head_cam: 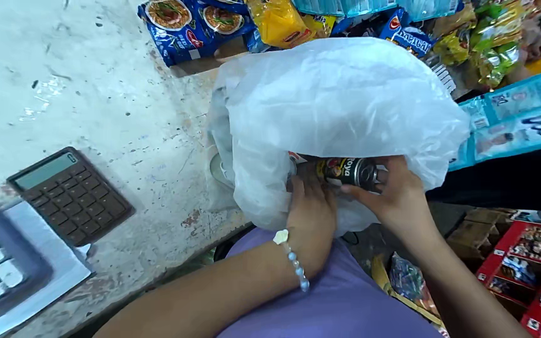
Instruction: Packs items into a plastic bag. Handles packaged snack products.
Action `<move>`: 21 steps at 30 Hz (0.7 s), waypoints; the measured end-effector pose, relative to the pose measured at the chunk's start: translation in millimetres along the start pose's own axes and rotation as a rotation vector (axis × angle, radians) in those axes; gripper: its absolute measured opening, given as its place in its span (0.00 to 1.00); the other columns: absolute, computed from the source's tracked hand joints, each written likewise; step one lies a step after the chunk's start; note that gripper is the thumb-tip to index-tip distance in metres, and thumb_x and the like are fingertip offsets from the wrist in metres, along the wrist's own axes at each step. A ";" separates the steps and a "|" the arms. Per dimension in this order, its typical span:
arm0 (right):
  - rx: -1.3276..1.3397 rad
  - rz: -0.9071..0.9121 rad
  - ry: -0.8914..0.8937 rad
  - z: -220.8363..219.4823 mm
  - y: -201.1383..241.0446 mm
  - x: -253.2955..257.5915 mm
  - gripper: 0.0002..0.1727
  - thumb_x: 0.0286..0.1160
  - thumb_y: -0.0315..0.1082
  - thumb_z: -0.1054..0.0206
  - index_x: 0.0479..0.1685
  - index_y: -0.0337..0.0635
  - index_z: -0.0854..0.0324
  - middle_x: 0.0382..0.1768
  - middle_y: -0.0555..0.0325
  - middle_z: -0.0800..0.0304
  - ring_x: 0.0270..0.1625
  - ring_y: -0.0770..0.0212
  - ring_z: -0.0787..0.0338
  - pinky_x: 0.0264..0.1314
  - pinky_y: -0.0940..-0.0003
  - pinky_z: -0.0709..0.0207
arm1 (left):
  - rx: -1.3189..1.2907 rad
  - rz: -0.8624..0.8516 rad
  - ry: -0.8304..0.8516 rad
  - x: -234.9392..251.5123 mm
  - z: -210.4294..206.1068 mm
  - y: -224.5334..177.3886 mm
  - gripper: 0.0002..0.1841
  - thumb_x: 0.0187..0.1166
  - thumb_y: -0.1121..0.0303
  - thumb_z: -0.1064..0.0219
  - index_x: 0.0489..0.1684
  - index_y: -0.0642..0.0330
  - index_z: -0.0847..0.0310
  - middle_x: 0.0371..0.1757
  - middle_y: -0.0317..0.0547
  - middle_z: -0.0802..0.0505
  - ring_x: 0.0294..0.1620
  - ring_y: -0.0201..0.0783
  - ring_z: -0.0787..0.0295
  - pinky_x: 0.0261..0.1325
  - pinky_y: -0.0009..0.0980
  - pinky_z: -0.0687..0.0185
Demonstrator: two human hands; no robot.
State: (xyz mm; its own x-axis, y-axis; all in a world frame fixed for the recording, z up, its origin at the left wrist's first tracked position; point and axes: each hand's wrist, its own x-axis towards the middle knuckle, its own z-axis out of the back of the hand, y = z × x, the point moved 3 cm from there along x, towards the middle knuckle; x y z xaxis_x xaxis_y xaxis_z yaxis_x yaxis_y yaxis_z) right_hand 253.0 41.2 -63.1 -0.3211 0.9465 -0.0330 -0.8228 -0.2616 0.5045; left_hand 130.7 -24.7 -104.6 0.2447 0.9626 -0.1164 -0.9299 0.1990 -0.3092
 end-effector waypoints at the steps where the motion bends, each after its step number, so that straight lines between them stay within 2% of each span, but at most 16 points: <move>1: 0.023 -0.014 0.004 -3.0 1.7 0.4 0.37 0.60 0.46 0.19 0.64 0.29 0.26 0.50 0.42 0.09 0.47 0.57 0.05 0.49 0.61 0.11 | 0.037 0.002 -0.034 0.4 -2.4 -2.8 0.15 0.78 0.82 0.41 0.58 0.73 0.14 0.54 0.71 0.08 0.63 0.65 0.11 0.68 0.59 0.25; 3: 0.070 -0.072 0.017 -9.7 5.3 1.9 0.38 0.59 0.45 0.18 0.67 0.30 0.27 0.54 0.41 0.12 0.49 0.56 0.06 0.51 0.60 0.10 | 0.105 -0.041 -0.218 -0.8 -8.2 -5.3 0.11 0.75 0.82 0.40 0.43 0.70 0.09 0.36 0.58 0.05 0.44 0.53 0.05 0.61 0.50 0.19; 5: 0.094 -0.118 0.007 -15.9 7.2 3.3 0.38 0.58 0.43 0.16 0.67 0.31 0.27 0.55 0.41 0.12 0.48 0.56 0.06 0.50 0.59 0.10 | 0.117 -0.120 -0.376 -2.2 -12.1 -2.0 0.11 0.73 0.82 0.39 0.36 0.67 0.08 0.27 0.52 0.07 0.34 0.47 0.06 0.50 0.41 0.18; 7: 0.101 -0.158 -0.008 -18.3 9.3 4.7 0.38 0.57 0.42 0.15 0.66 0.32 0.27 0.53 0.42 0.12 0.46 0.56 0.06 0.48 0.58 0.11 | 0.095 -0.177 -0.450 -2.1 -13.8 3.7 0.10 0.72 0.81 0.40 0.33 0.67 0.09 0.22 0.51 0.10 0.28 0.47 0.09 0.35 0.38 0.21; 10: 0.090 -0.151 0.005 -18.6 17.4 6.3 0.39 0.56 0.41 0.14 0.67 0.32 0.27 0.53 0.42 0.11 0.48 0.53 0.07 0.50 0.54 0.12 | 0.054 -0.224 -0.491 -3.4 -12.9 7.1 0.10 0.72 0.80 0.40 0.31 0.66 0.10 0.21 0.51 0.10 0.26 0.47 0.09 0.31 0.37 0.22; 13: 0.084 -0.093 0.096 -30.2 29.5 4.6 0.38 0.58 0.41 0.16 0.68 0.31 0.26 0.52 0.40 0.10 0.53 0.47 0.08 0.55 0.47 0.15 | -0.023 -0.261 -0.532 -9.2 -14.8 6.4 0.11 0.69 0.78 0.39 0.17 0.63 0.16 0.18 0.49 0.13 0.24 0.46 0.11 0.28 0.38 0.22; 14: 0.088 -0.082 0.115 -33.9 32.4 4.1 0.37 0.59 0.39 0.16 0.69 0.31 0.26 0.53 0.38 0.11 0.53 0.45 0.09 0.56 0.46 0.16 | -0.045 -0.270 -0.531 -10.8 -16.1 7.1 0.11 0.69 0.78 0.39 0.16 0.63 0.17 0.17 0.49 0.13 0.24 0.47 0.11 0.28 0.38 0.21; 19: 0.051 0.065 0.088 -36.1 30.3 8.8 0.35 0.57 0.33 0.16 0.67 0.31 0.23 0.55 0.36 0.12 0.52 0.44 0.08 0.53 0.48 0.14 | -0.141 -0.350 -0.547 -11.3 -15.9 13.8 0.10 0.72 0.78 0.41 0.21 0.65 0.16 0.21 0.50 0.11 0.26 0.47 0.09 0.29 0.37 0.18; 21: 0.004 0.144 0.095 -34.0 25.2 11.2 0.34 0.54 0.28 0.17 0.67 0.29 0.23 0.53 0.33 0.11 0.51 0.39 0.08 0.53 0.45 0.15 | -0.154 -0.395 -0.552 -12.3 -10.4 14.0 0.10 0.73 0.78 0.42 0.25 0.65 0.14 0.23 0.50 0.09 0.26 0.46 0.09 0.30 0.36 0.19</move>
State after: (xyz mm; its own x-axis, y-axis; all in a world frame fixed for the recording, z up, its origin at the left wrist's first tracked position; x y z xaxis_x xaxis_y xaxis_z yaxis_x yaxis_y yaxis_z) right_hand 212.7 38.8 -80.1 -0.4786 0.8771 -0.0418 -0.7634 -0.3921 0.5132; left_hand 117.5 -35.7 -117.3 0.3437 0.7838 0.5172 -0.7404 0.5649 -0.3641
